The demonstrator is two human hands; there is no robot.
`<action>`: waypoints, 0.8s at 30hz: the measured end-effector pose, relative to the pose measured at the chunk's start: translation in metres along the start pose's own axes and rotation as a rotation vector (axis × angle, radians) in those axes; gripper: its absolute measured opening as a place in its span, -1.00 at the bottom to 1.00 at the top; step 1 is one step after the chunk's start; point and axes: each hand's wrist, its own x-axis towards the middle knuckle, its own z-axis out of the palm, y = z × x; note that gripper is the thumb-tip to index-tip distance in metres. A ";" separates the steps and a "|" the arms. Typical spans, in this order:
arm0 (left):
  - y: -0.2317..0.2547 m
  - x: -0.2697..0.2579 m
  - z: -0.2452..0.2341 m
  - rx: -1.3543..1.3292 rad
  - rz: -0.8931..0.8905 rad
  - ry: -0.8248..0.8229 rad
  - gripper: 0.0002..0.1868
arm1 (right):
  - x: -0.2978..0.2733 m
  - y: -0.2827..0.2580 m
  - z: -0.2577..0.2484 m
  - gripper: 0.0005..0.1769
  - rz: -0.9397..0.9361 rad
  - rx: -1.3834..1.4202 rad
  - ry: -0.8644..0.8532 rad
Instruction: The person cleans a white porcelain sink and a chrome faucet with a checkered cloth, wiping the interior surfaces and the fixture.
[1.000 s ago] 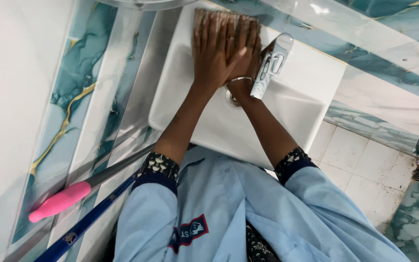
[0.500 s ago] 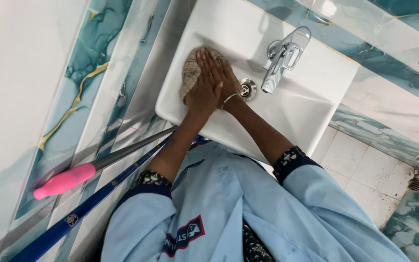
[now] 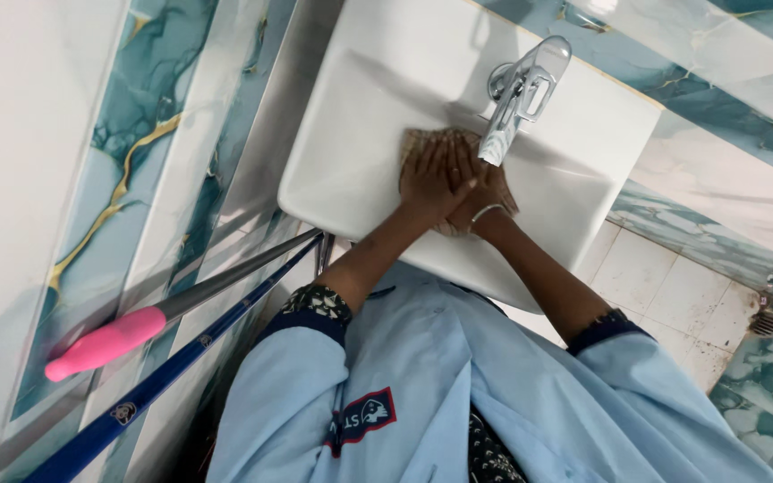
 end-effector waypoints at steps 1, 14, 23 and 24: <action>-0.025 -0.002 -0.011 0.081 -0.052 0.093 0.00 | 0.023 -0.019 -0.004 0.19 -0.050 0.056 0.078; -0.052 -0.185 -0.060 0.018 -0.268 0.403 -0.11 | 0.010 -0.084 -0.048 0.15 -0.673 0.558 -0.071; 0.101 -0.035 0.020 -0.181 0.163 -0.132 -0.03 | -0.090 0.053 0.020 0.23 0.030 -0.072 0.054; 0.092 -0.018 0.020 -0.094 0.132 -0.122 -0.04 | -0.074 0.051 0.019 0.27 0.081 -0.094 0.078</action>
